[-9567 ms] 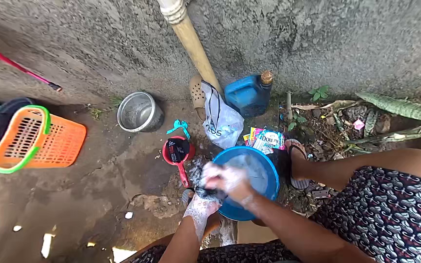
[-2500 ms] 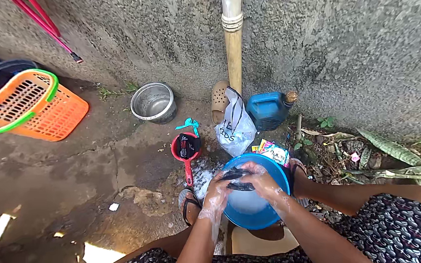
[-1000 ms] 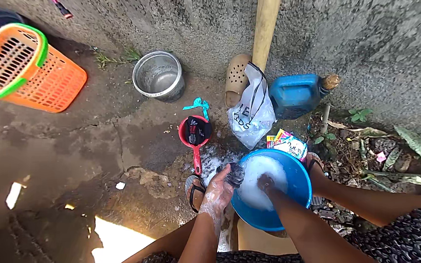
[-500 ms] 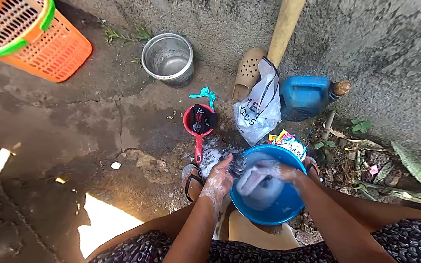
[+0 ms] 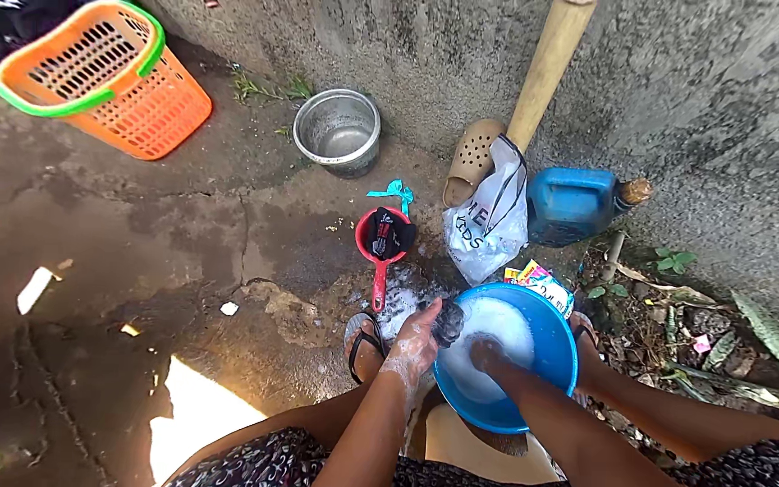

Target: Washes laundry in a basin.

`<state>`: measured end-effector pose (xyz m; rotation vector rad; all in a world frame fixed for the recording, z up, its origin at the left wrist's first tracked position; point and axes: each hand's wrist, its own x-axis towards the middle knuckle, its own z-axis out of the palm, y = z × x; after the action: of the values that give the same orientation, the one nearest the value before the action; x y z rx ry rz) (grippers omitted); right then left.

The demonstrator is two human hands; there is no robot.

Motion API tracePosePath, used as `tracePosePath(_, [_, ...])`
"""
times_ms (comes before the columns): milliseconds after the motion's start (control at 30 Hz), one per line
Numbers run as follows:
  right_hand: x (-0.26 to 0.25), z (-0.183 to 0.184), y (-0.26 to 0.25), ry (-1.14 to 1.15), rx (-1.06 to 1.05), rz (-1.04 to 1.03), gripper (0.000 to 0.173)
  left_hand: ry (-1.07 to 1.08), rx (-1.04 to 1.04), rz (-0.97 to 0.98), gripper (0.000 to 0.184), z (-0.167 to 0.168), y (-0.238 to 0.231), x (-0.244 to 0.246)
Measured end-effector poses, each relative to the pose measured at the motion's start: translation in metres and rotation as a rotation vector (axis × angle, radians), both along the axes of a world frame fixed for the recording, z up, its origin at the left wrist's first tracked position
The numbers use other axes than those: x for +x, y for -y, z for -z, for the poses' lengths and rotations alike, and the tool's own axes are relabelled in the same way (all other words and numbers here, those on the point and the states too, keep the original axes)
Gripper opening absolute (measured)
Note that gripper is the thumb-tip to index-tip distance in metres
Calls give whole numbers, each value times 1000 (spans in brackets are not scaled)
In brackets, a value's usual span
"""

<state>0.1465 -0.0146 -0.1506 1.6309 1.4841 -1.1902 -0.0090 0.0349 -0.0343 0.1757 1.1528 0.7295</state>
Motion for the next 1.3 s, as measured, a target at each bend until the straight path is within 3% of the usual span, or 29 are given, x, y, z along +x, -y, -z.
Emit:
tracePosePath(100, [17, -9, -2, -164, 91, 65, 46, -139, 93, 84, 34, 4, -1, 1])
tracePosePath(200, [37, -76, 2, -304, 621, 247, 37, -418, 330, 360, 53, 3, -3, 2])
tracePosePath(267, [42, -112, 11, -458, 1027, 578, 27, -600, 451, 541, 62, 2, -2, 9])
tracePosePath(367, [10, -166, 14, -537, 1242, 673, 29, -598, 522, 618, 54, -5, 7, 23])
tracePosePath(433, [-14, -163, 18, -604, 1277, 616, 28, -384, 459, 412, 38, -12, 16, 34])
tracePosePath(533, [-4, -127, 25, -452, 1291, 511, 32, -91, 359, 263, 49, 3, 18, 29])
tracePosePath(600, [27, -104, 32, -256, 1192, 459, 35, -197, 292, 233, 52, 9, 16, 32])
tracePosePath(667, [43, -98, 35, -225, 1177, 484, 32, -313, 376, 326, 58, 9, 12, 30])
tracePosePath(733, [21, -129, 31, -370, 1257, 549, 28, -424, 507, 398, 55, 12, 8, 34])
tracePosePath(800, [-11, -153, 34, -568, 1187, 547, 27, -469, 460, 502, 53, -7, 15, 36])
tracePosePath(867, [-14, -141, 33, -614, 1215, 517, 28, -332, 352, 419, 52, -10, 12, 35])
tracePosePath(967, [28, -102, 28, -339, 1374, 443, 30, -55, 177, 170, 49, -5, 10, 34])
tracePosePath(1067, [28, -113, 25, -287, 1365, 454, 31, -114, 219, 242, 50, 0, 10, 32])
tracePosePath(1167, [-23, -149, 33, -513, 1324, 509, 36, -205, 400, 410, 43, 2, 15, 32])
tracePosePath(1233, [-20, -131, 30, -541, 1405, 510, 35, -75, 368, 295, 43, 2, 17, 27])
tracePosePath(1300, [16, -100, 23, -412, 1405, 488, 31, -2, 250, 171, 48, 6, 14, 26])
